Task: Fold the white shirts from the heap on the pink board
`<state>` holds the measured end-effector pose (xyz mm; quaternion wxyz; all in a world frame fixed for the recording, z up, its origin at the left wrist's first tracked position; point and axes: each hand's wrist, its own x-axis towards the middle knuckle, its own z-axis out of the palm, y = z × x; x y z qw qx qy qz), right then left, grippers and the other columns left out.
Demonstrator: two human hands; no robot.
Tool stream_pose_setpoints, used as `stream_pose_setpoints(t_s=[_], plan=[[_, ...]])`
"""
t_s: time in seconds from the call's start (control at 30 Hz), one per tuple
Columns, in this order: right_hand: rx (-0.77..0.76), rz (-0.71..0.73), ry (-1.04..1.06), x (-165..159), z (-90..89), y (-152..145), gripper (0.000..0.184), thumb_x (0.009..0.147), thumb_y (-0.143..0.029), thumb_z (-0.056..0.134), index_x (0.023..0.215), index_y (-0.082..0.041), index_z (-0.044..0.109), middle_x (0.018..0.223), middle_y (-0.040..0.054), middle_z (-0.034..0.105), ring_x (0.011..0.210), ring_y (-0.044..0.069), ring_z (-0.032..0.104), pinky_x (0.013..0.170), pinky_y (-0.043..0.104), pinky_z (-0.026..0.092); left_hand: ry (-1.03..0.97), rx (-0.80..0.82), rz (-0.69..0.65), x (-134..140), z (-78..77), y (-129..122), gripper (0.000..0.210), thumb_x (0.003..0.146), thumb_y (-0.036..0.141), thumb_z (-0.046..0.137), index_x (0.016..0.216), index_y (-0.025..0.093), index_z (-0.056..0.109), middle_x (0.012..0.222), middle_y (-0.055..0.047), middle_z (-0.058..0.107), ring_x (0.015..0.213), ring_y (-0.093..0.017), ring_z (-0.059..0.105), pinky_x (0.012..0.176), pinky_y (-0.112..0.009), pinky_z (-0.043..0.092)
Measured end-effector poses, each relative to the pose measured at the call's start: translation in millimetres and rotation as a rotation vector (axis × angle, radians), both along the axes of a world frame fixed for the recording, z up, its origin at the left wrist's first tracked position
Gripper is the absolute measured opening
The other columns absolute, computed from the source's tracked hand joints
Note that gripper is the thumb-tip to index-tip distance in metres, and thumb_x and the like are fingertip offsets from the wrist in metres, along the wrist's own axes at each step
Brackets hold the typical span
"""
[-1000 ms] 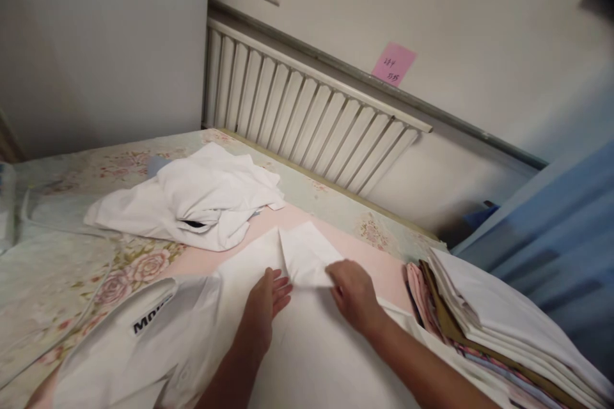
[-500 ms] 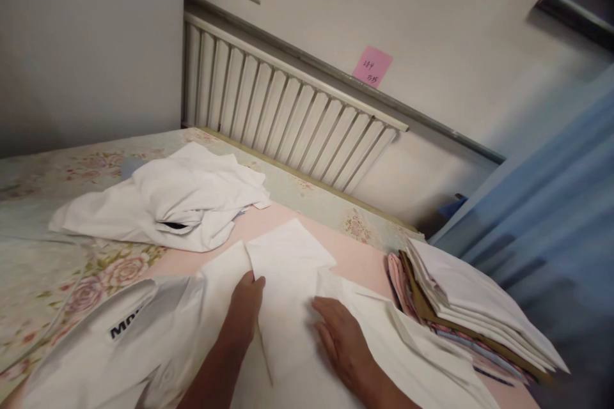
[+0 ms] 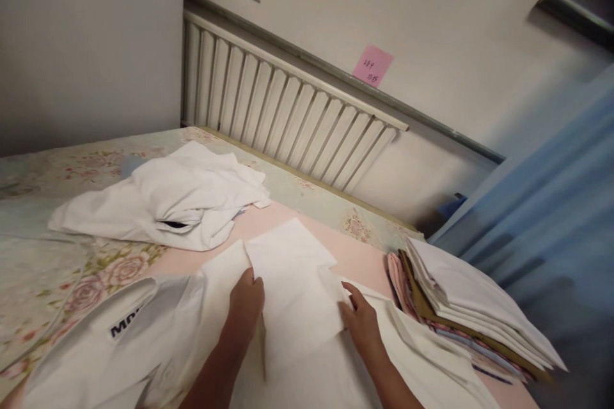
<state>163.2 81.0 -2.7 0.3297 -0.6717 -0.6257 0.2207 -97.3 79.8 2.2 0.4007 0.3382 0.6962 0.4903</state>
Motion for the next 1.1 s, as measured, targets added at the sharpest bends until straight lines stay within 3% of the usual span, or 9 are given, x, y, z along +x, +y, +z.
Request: stream_pose_setpoints(t_s=[0.13,0.23,0.33,0.4,0.5,0.67,0.8,0.97,1.1], plan=[[-0.177,-0.032,0.278,3.7,2.7,-8.2,0.057,0.074,-0.033,0.053,0.129,-0.02,0.051,0.065,-0.0048,0.056,0.046,0.015,0.055,0.04,0.027,0.047,0.059,-0.021,-0.055,-7.3,0.6,-0.4,0.024,0.075,0.019,0.043,0.093,0.021,0.059,0.088,-0.006,0.067,0.078,-0.02,0.061,0.066,-0.028,0.045],[-0.174,0.055,0.11,14.0,-4.2,-17.0,0.057,0.071,-0.025,0.053,0.129,-0.026,0.053,0.069,-0.0028,0.062,0.044,0.016,0.057,0.042,0.031,0.051,0.135,-0.059,-0.065,-11.6,-1.1,0.9,0.034,0.077,0.018,0.042,0.108,0.021,0.057,0.099,-0.009,0.068,0.089,-0.024,0.063,0.074,-0.031,0.046],[0.136,0.124,-0.283,21.6,-11.8,-23.7,0.055,0.068,-0.02,0.058,0.122,-0.027,0.06,0.097,0.0075,0.07,0.083,0.03,0.068,0.071,0.046,0.058,0.261,-0.082,-0.079,-11.9,-3.1,1.3,0.043,0.08,0.02,0.041,0.121,0.018,0.05,0.102,-0.01,0.067,0.093,-0.026,0.063,0.079,-0.036,0.046],[0.345,0.169,-0.445,18.9,-10.9,-24.7,0.05,0.073,-0.021,0.058,0.123,-0.025,0.06,0.121,0.012,0.063,0.11,0.034,0.06,0.089,0.054,0.052,0.348,-0.07,-0.063,-9.6,-2.8,0.5,0.047,0.082,0.022,0.04,0.129,0.015,0.044,0.108,-0.013,0.064,0.099,-0.027,0.061,0.083,-0.038,0.046],[0.507,0.277,-0.504,0.9,-1.2,-21.0,0.048,0.086,-0.022,0.05,0.134,-0.025,0.05,0.139,0.011,0.05,0.125,0.03,0.05,0.099,0.053,0.047,0.546,0.016,0.02,-3.9,0.4,-2.1,0.048,0.084,0.02,0.039,0.131,0.008,0.043,0.122,-0.019,0.056,0.114,-0.029,0.053,0.093,-0.041,0.043],[0.537,0.527,-0.547,-37.6,0.3,-11.3,0.057,0.089,-0.02,0.048,0.145,-0.025,0.034,0.148,0.0095,0.039,0.137,0.027,0.035,0.109,0.054,0.037,0.848,0.264,0.069,4.3,1.0,-4.1,0.04,0.086,0.015,0.038,0.123,0.011,0.052,0.127,-0.017,0.054,0.119,-0.03,0.047,0.099,-0.045,0.039],[0.38,0.647,-0.541,-47.4,-13.1,3.1,0.048,0.082,-0.025,0.059,0.131,-0.021,0.055,0.135,0.0129,0.054,0.127,0.03,0.048,0.104,0.052,0.042,0.858,0.352,-0.068,8.4,-8.0,-1.9,0.036,0.086,0.012,0.035,0.113,0.012,0.06,0.109,-0.013,0.064,0.106,-0.026,0.054,0.095,-0.042,0.043],[0.212,0.336,-0.355,-44.0,9.0,62.3,0.028,0.089,-0.026,0.044,0.103,-0.022,0.067,0.099,0.006,0.071,0.092,0.019,0.065,0.085,0.032,0.05,0.661,0.348,-0.121,13.9,-13.9,0.2,0.036,0.086,0.015,0.034,0.108,0.013,0.062,0.11,-0.012,0.066,0.106,-0.024,0.058,0.097,-0.04,0.044],[0.076,0.142,-0.464,-43.7,23.8,126.7,0.029,0.082,-0.025,0.05,0.107,-0.019,0.063,0.104,0.0081,0.067,0.094,0.021,0.061,0.084,0.031,0.046,0.28,0.259,-0.227,16.3,-12.1,2.7,0.032,0.082,0.019,0.04,0.103,0.017,0.064,0.104,-0.009,0.07,0.1,-0.021,0.064,0.092,-0.037,0.049]])
